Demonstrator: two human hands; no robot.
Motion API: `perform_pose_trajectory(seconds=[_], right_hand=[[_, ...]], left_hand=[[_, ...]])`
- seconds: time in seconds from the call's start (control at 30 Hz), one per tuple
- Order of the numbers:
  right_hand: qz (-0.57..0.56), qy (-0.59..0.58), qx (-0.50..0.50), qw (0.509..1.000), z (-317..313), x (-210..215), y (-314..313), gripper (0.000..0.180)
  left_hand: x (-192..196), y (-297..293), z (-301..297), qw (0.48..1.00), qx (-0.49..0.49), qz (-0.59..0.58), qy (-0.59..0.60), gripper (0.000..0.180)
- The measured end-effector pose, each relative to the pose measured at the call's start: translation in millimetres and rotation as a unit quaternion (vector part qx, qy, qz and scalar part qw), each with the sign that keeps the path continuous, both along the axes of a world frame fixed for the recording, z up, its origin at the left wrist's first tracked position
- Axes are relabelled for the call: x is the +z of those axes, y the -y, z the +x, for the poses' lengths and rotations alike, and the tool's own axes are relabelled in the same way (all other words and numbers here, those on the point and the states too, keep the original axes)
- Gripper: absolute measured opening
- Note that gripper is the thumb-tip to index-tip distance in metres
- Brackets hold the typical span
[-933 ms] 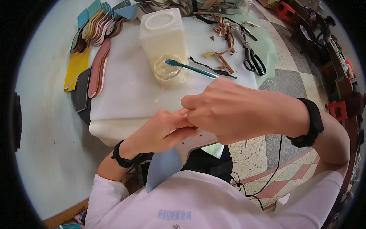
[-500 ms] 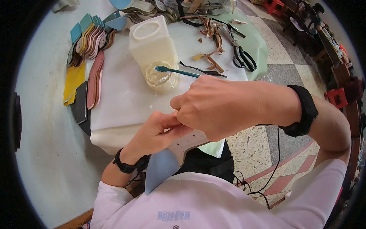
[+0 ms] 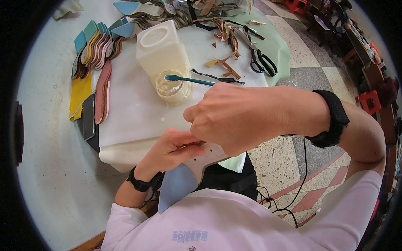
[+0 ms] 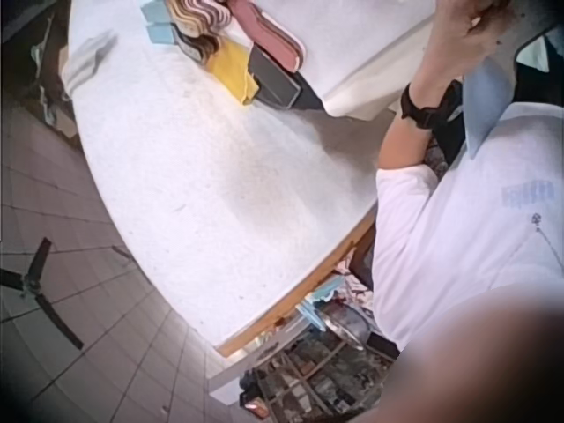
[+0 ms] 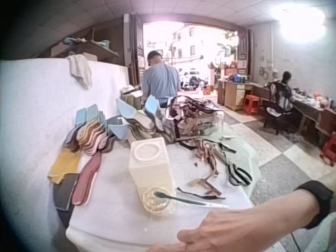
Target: The person applies adhesive to a shoe component using a brush, then presses a leather strip along the edge by hand. After trimming the excess leather with shears, they press the remaining edges firmly against the component.
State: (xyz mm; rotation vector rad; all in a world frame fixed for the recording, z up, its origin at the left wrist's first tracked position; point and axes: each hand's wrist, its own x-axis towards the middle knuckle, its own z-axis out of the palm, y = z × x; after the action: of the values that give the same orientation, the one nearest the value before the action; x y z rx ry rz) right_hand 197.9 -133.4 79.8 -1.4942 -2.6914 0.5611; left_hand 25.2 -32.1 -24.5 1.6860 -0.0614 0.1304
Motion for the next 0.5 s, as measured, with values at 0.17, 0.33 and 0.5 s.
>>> perform_pose_trajectory(seconds=[0.17, 0.33, 0.5], right_hand=[[-0.028, 0.010, -0.002, 1.000, -2.2, -2.1, -3.2, 0.014], [-0.051, 0.016, -0.017, 0.998, -1.3, 0.2, -5.0, 0.012], [-0.129, 0.039, -0.057, 0.989, 5.9, 8.3, -7.4, 0.010]], left_hand=[[-5.4, -0.9, 0.0, 0.999, -0.014, -0.025, 0.026, 0.029], [-8.1, 3.3, 2.1, 1.000, 0.003, -0.016, 0.012, 0.025], [-8.8, 0.6, 4.0, 0.999, -0.004, -0.017, 0.040, 0.020]])
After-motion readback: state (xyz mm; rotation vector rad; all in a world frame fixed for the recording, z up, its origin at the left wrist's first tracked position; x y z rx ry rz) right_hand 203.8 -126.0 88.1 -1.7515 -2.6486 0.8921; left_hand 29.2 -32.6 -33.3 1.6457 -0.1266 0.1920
